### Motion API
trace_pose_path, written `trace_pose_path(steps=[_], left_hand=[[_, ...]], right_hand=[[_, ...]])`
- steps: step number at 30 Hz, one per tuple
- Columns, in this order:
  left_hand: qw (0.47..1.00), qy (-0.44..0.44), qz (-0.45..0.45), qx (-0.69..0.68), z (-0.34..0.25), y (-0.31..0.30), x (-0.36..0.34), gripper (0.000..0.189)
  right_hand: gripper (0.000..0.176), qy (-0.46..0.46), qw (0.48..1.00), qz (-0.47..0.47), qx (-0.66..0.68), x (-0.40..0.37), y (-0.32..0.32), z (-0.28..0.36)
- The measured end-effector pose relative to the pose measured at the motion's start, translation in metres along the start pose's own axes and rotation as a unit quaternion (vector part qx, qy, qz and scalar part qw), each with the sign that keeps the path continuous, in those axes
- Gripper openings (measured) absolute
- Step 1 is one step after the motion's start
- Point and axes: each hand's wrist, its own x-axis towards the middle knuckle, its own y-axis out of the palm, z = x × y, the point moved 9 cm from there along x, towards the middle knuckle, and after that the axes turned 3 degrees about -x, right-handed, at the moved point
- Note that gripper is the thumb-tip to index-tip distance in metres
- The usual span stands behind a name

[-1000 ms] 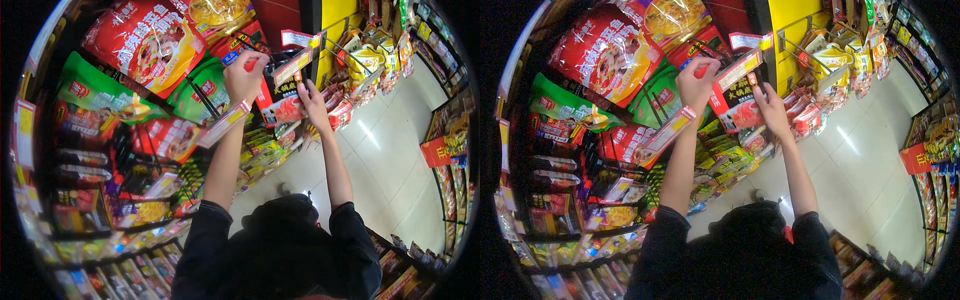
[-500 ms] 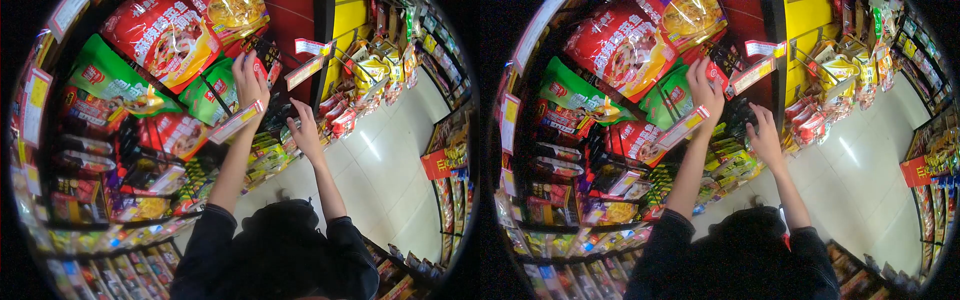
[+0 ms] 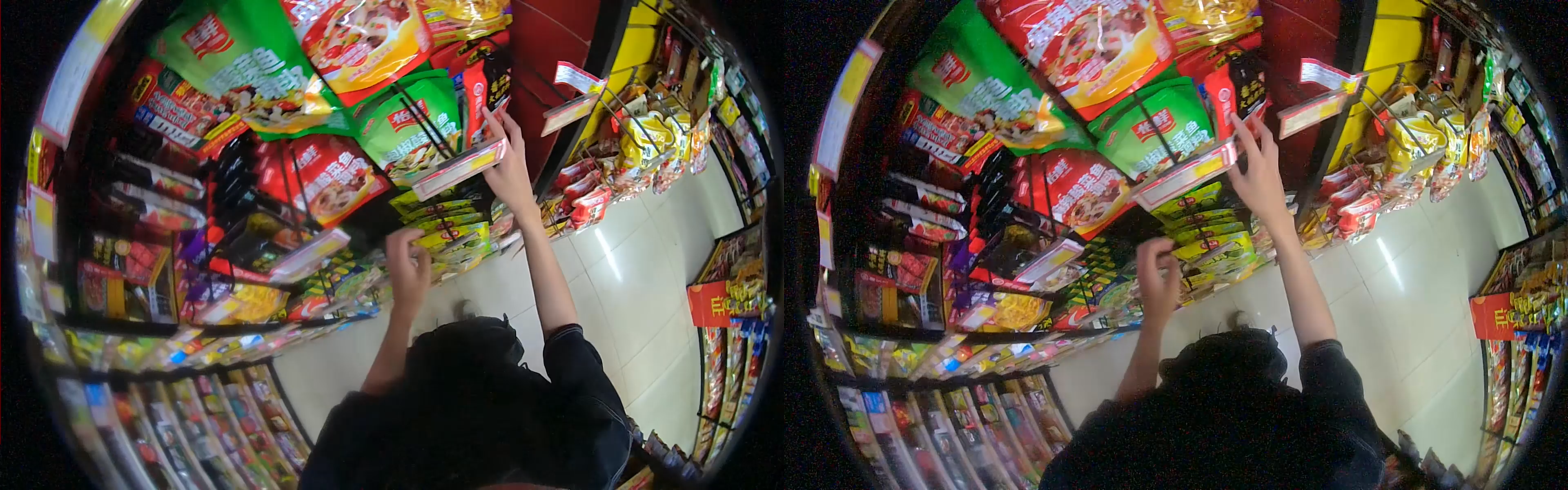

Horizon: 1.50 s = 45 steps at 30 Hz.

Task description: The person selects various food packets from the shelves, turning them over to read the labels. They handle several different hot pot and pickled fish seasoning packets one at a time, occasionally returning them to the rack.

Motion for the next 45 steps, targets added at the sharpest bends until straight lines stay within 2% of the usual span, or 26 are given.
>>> trace_pose_path(steps=[2,5,7,9,12,14,16,17,19,22,23,27,29,32,33,34,39,42,45], left_hand=[[0.998,0.012,-0.061,-0.033,0.003,-0.030,0.020,0.026],[0.994,0.017,-0.102,-0.045,0.012,-0.053,0.058,0.033],[0.995,-0.006,-0.068,-0.075,0.010,-0.050,0.084,0.045],[0.996,0.020,-0.071,-0.056,0.021,-0.038,0.104,0.046],[0.987,-0.005,-0.041,-0.157,0.031,-0.007,0.120,0.046],[0.981,-0.027,-0.059,-0.180,0.036,-0.005,0.129,0.042],[0.975,-0.024,-0.079,-0.207,0.044,-0.005,0.139,0.032],[0.986,-0.013,-0.115,-0.124,0.033,-0.017,0.140,0.024],[0.993,0.007,-0.122,0.005,0.019,-0.029,0.140,0.019],[0.988,0.043,-0.140,0.051,-0.005,-0.038,0.117,0.011],[0.985,0.063,-0.146,0.065,-0.019,-0.043,0.106,0.009],[0.994,0.046,-0.101,0.018,-0.051,-0.055,0.071,0.013],[0.997,-0.026,-0.065,-0.046,-0.042,-0.050,0.053,0.015],[0.982,-0.006,-0.037,-0.184,-0.060,-0.030,0.035,0.022],[0.972,0.021,-0.007,-0.232,-0.069,-0.018,0.033,0.032],[0.969,0.000,-0.006,-0.248,-0.064,-0.009,0.027,0.033],[0.938,-0.070,0.056,-0.334,-0.052,0.011,0.030,0.034],[0.949,-0.078,0.188,-0.240,-0.044,0.025,0.023,0.043],[0.938,-0.071,0.186,-0.285,-0.067,0.038,0.025,0.048]], right_hand=[[0.084,0.013,1.000,0.021,-0.015,0.008,0.021,-0.016],[0.083,-0.030,0.997,0.047,-0.049,0.013,0.045,-0.033],[0.083,-0.025,0.997,0.051,-0.049,0.006,0.056,-0.051],[0.080,-0.025,0.997,0.055,-0.052,0.005,0.058,-0.050],[0.071,-0.030,0.996,0.056,-0.054,-0.006,0.048,-0.033],[0.064,-0.026,0.997,0.047,-0.048,-0.018,0.038,-0.023],[0.058,0.058,0.997,0.047,0.003,-0.034,0.029,-0.030],[0.056,0.101,0.994,0.045,0.027,-0.042,0.024,-0.033],[0.050,0.086,0.996,0.023,0.013,-0.052,0.006,-0.016],[0.052,0.136,0.985,0.024,0.100,-0.053,-0.019,0.016],[0.052,0.123,0.986,0.015,0.109,-0.050,-0.026,0.025],[0.052,0.067,0.989,0.010,0.131,-0.044,-0.043,0.056],[0.053,0.048,0.982,0.019,0.182,-0.040,-0.044,0.067],[0.055,0.100,0.971,0.042,0.213,-0.048,-0.037,0.066],[0.055,0.113,0.970,0.052,0.211,-0.049,-0.037,0.066],[0.048,0.121,0.963,0.037,0.239,-0.050,-0.041,0.066],[0.038,0.094,0.968,-0.014,0.232,-0.045,-0.061,0.041],[0.039,0.106,0.961,-0.016,0.254,-0.051,-0.069,0.022],[0.040,0.146,0.955,-0.042,0.253,-0.075,-0.078,-0.008]])
